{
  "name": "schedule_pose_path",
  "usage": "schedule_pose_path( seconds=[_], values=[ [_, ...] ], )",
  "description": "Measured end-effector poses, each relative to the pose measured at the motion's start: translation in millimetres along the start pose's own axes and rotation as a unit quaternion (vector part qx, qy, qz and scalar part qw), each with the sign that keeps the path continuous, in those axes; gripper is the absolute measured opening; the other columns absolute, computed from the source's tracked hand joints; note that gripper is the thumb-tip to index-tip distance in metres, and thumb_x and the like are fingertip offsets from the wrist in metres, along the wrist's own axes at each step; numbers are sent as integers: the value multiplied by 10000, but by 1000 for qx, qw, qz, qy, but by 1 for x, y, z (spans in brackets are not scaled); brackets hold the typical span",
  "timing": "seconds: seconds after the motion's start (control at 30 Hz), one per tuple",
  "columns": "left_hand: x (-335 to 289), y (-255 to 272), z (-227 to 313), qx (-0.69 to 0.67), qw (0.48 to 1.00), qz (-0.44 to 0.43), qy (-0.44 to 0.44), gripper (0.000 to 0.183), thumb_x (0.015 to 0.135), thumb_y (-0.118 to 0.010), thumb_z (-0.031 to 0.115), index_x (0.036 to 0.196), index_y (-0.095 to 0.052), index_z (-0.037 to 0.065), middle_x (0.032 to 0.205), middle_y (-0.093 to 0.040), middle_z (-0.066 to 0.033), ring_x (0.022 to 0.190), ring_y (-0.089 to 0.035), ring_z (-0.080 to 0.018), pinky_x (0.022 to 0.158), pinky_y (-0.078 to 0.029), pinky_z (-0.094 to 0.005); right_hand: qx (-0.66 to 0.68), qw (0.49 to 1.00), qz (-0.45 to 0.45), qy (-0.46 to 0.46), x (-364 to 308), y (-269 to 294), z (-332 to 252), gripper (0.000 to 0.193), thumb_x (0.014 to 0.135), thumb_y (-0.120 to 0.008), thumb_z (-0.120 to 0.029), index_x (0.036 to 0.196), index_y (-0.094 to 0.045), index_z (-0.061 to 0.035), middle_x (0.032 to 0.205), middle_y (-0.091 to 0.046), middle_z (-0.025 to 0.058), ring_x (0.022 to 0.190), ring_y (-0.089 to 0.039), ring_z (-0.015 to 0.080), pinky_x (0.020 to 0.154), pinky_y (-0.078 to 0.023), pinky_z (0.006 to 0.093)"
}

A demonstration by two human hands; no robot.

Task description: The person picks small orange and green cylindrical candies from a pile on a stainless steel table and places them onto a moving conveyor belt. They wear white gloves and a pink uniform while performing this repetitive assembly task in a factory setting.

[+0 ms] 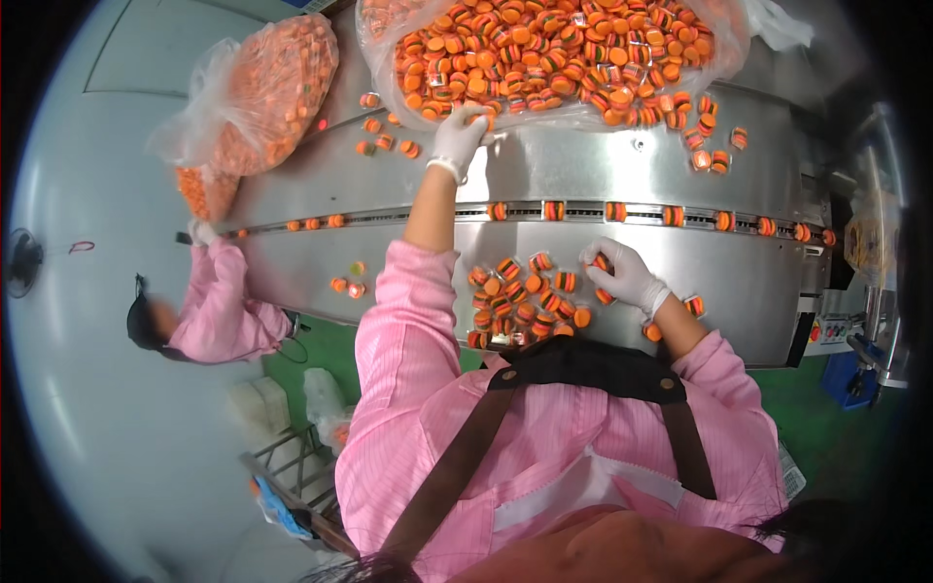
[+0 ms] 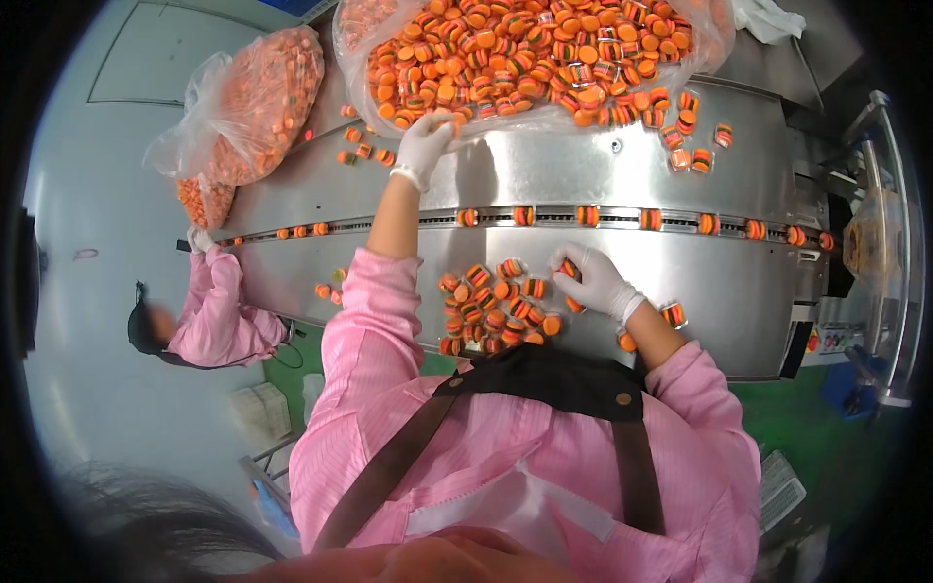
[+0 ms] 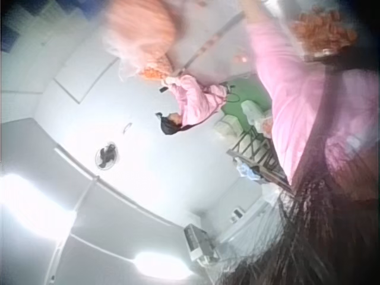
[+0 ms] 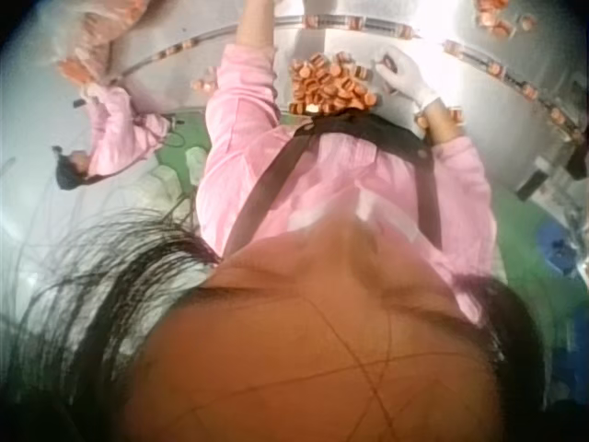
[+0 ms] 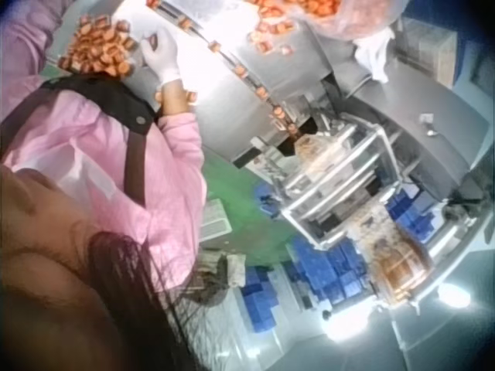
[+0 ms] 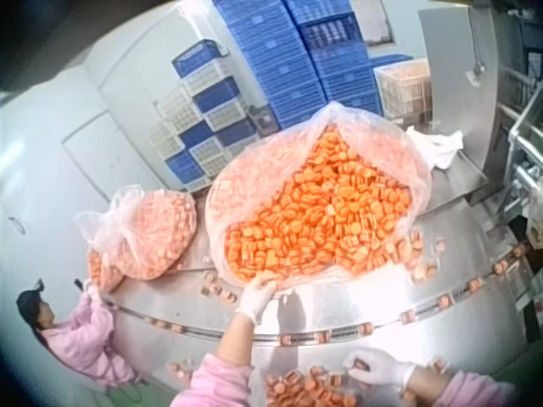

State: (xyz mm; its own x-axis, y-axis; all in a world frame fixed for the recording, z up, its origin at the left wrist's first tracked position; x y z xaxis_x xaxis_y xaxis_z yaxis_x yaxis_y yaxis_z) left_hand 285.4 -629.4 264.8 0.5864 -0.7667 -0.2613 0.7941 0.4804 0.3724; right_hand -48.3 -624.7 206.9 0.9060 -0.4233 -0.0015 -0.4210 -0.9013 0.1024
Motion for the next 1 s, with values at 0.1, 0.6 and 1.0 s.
schedule_pose_path(
  seconds=[0.1,0.6,1.0],
  values=[
    [-42,12,-26,-84,994,-4,66,205,926,-554,76,1104,-581,-22,972,-653,-91,816,-643,-142,700,-544,-247,-12,1000,4,9,0,0,0,112,827,-605,-98,892,-529,-48,834,-589,74,798,-590,203,766,-475,303],
    [-49,-13,-4,351,915,99,-173,350,752,-709,181,1055,-594,50,1006,-624,-183,942,-594,-380,834,-480,-432,-38,999,4,6,0,-1,-2,120,821,-612,-107,894,-532,-55,838,-590,74,772,-595,203,737,-483,305],
    [52,-49,48,583,741,-90,-321,303,799,-685,243,1048,-640,77,1054,-613,-131,1025,-552,-337,890,-465,-420,-24,999,17,20,-1,0,1,108,830,-603,-115,892,-538,-55,811,-582,76,741,-580,193,703,-476,301]
  ],
)
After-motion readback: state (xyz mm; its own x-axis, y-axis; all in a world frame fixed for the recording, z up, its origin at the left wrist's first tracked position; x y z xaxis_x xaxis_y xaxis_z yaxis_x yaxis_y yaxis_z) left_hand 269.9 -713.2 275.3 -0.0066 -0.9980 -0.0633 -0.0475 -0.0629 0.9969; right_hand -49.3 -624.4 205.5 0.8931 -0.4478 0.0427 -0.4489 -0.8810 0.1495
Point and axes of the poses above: each hand's wrist, its own x-axis towards the middle knuckle, its own y-axis out of the back of the hand, z = x × y, the point moved 3 cm from there along x, towards the middle knuckle
